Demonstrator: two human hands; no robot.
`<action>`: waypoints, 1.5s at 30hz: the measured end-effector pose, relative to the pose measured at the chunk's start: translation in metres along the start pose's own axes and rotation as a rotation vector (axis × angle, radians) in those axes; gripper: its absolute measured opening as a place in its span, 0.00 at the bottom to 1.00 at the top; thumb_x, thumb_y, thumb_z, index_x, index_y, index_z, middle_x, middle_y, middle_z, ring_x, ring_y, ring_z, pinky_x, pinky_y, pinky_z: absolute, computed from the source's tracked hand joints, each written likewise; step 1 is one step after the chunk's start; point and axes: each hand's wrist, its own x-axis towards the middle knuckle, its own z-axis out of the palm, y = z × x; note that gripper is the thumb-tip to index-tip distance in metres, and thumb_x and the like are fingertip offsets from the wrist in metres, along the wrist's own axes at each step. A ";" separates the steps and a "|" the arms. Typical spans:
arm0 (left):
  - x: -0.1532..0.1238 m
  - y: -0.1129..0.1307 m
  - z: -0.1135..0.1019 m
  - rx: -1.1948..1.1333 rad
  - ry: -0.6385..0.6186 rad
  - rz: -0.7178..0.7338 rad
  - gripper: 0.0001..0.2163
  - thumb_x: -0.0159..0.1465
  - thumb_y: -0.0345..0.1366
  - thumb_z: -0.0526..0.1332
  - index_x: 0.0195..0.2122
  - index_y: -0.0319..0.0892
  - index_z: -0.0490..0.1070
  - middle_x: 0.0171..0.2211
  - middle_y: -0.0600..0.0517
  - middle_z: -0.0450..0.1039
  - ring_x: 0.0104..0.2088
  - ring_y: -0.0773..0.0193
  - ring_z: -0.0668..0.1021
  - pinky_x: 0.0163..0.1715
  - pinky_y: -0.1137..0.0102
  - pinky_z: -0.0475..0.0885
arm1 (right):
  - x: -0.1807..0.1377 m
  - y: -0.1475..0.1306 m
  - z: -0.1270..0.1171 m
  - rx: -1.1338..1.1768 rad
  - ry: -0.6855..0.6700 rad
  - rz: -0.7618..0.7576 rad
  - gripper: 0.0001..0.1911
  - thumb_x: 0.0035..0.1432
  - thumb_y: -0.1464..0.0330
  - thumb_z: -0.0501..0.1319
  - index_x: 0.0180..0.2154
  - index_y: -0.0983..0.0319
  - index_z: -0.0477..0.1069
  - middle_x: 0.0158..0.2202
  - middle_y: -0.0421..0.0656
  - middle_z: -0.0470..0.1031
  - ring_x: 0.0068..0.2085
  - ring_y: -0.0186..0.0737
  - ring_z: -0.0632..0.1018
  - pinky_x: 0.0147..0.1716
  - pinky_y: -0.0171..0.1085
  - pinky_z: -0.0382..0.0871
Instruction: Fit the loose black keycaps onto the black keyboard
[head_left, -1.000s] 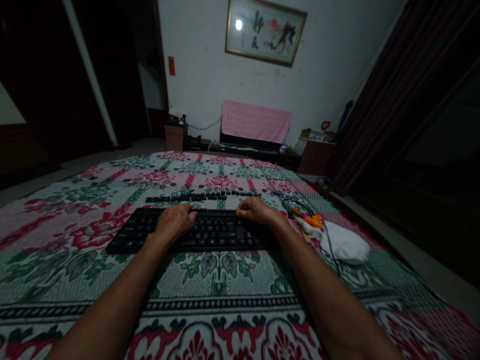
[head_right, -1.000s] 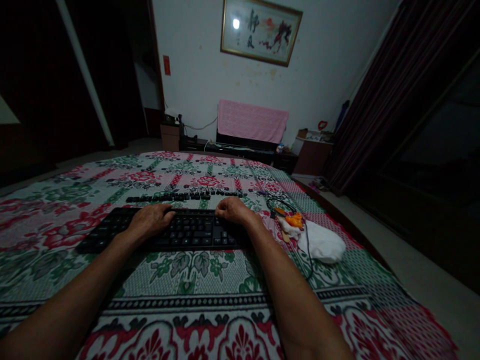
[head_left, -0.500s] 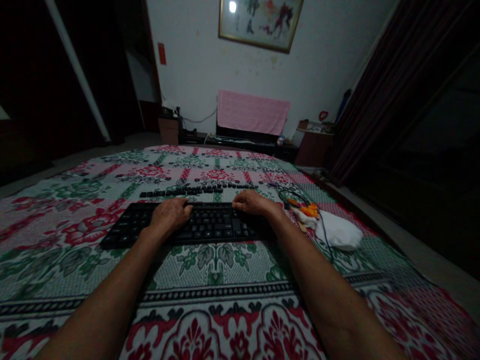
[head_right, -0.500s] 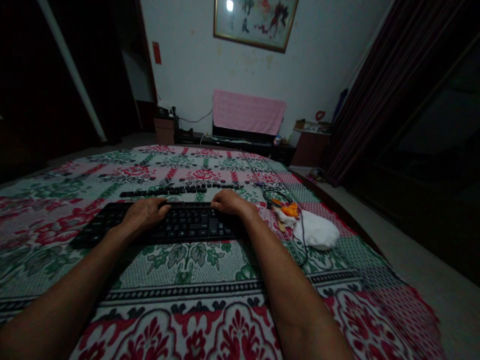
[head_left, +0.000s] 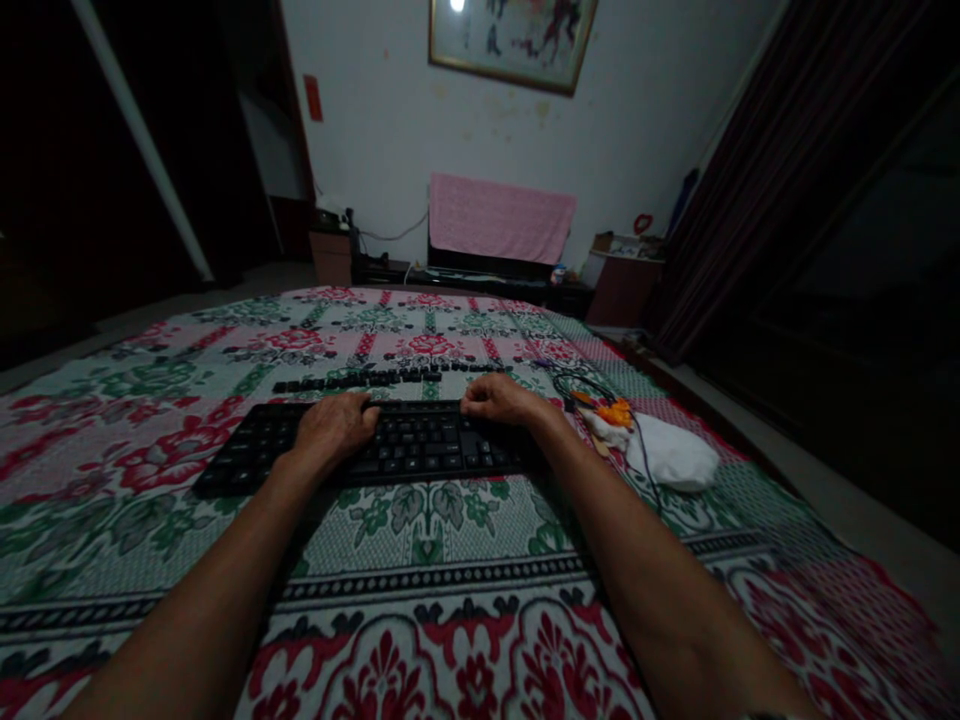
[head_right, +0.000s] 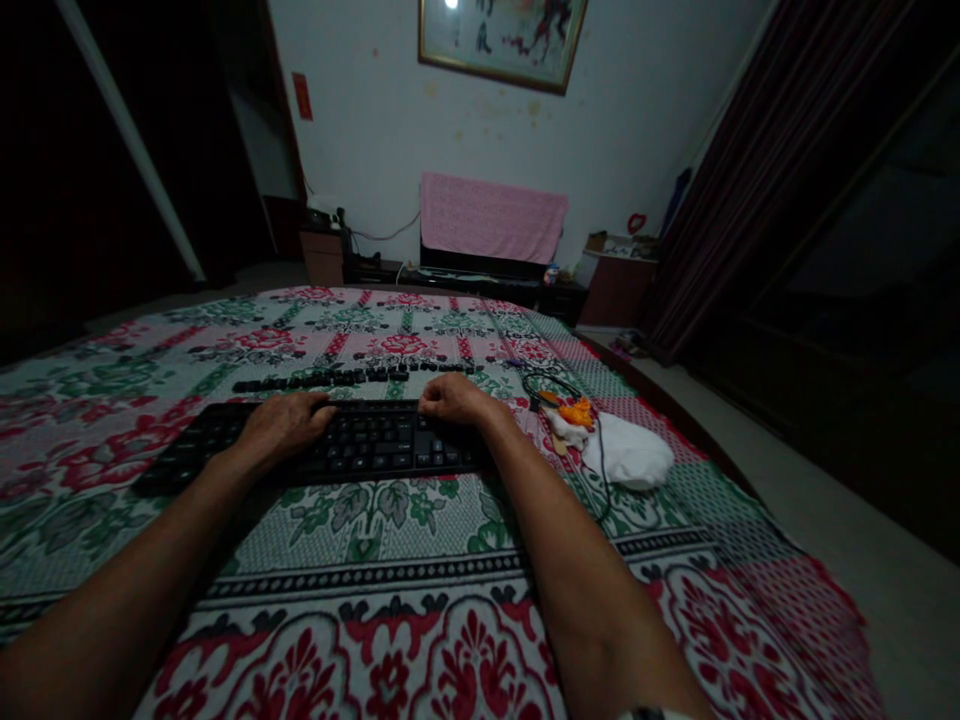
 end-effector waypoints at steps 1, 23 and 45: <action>0.000 0.000 0.000 0.001 0.000 -0.002 0.21 0.58 0.44 0.44 0.44 0.44 0.70 0.43 0.45 0.73 0.43 0.54 0.73 0.40 0.65 0.65 | 0.000 0.000 0.000 0.017 -0.001 0.019 0.10 0.48 0.69 0.56 0.30 0.68 0.73 0.25 0.40 0.72 0.26 0.28 0.68 0.24 0.26 0.57; 0.001 0.000 0.001 0.016 -0.001 -0.011 0.20 0.58 0.44 0.44 0.44 0.44 0.70 0.42 0.46 0.73 0.42 0.55 0.73 0.40 0.66 0.66 | 0.010 -0.001 -0.010 0.069 -0.131 0.082 0.11 0.47 0.67 0.58 0.30 0.66 0.75 0.22 0.38 0.71 0.23 0.29 0.66 0.25 0.29 0.58; 0.000 0.001 0.000 0.044 0.019 0.001 0.21 0.58 0.45 0.44 0.42 0.43 0.71 0.40 0.45 0.74 0.41 0.54 0.74 0.39 0.65 0.66 | 0.004 -0.003 -0.006 0.048 -0.061 0.049 0.11 0.47 0.66 0.57 0.29 0.68 0.74 0.21 0.37 0.69 0.24 0.28 0.65 0.24 0.28 0.57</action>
